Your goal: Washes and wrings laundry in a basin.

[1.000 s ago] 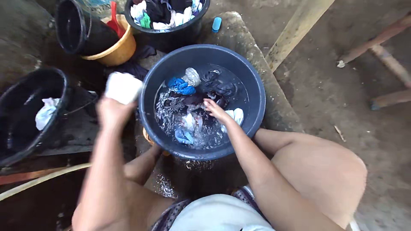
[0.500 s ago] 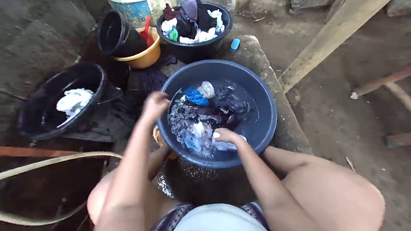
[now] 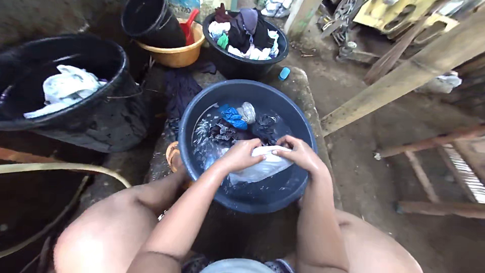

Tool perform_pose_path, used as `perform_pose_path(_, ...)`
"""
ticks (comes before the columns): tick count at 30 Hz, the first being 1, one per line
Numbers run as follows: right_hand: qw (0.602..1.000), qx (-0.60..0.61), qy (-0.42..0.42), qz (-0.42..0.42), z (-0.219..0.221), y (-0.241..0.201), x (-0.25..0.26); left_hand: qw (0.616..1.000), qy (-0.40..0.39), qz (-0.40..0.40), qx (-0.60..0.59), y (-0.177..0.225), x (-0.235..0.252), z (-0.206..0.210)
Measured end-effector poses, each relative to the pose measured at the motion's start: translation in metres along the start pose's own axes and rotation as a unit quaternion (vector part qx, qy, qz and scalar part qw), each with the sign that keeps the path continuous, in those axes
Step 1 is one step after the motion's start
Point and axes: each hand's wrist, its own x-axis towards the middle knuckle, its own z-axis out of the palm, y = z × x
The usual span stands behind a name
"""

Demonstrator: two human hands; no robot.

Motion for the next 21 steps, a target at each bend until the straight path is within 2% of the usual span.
perform_pose_path(3, 0.989, 0.075, 0.122, -0.028, 0.028, 0.009, 0.052, 0.981, 0.054, -0.035, -0.182, -0.048, 0.018, -0.009)
perform_pose_path(5, 0.972, 0.166, 0.165, -0.012, 0.073, 0.032, 0.090, 0.948, 0.138, -0.122, -0.258, -0.106, 0.032, -0.012)
perform_pose_path(7, 0.970, 0.198, 0.121, 0.071, 0.129, 0.061, 0.112, 0.901, 0.232, -0.256, -0.264, -0.170, 0.043, -0.007)
perform_pose_path(9, 0.977, 0.137, 0.044, 0.156, 0.189, 0.072, 0.113, 0.849, 0.292, -0.387, -0.208, -0.221, 0.052, 0.006)
perform_pose_path(10, 0.981, 0.082, 0.010, 0.178, 0.219, 0.070, 0.106, 0.837, 0.289, -0.432, -0.170, -0.232, 0.055, 0.017)
perform_pose_path(12, 0.982, -0.063, -0.072, 0.165, 0.268, 0.061, 0.086, 0.852, 0.219, -0.474, -0.048, -0.235, 0.064, 0.044)
perform_pose_path(14, 0.974, -0.154, -0.149, 0.073, 0.291, 0.067, 0.080, 0.893, 0.122, -0.423, 0.093, -0.233, 0.075, 0.069)
perform_pose_path(16, 0.959, -0.172, -0.221, -0.034, 0.279, 0.094, 0.093, 0.926, 0.016, -0.323, 0.197, -0.237, 0.076, 0.073)
perform_pose_path(17, 0.956, -0.167, -0.232, -0.063, 0.267, 0.112, 0.101, 0.929, -0.004, -0.295, 0.222, -0.243, 0.075, 0.069)
perform_pose_path(18, 0.961, -0.158, -0.218, -0.060, 0.254, 0.129, 0.106, 0.926, -0.007, -0.303, 0.225, -0.248, 0.073, 0.062)
perform_pose_path(19, 0.970, -0.154, -0.187, -0.023, 0.242, 0.141, 0.108, 0.915, 0.003, -0.344, 0.209, -0.254, 0.072, 0.057)
perform_pose_path(21, 0.980, -0.141, -0.083, 0.110, 0.228, 0.146, 0.107, 0.883, 0.075, -0.442, 0.142, -0.265, 0.073, 0.058)
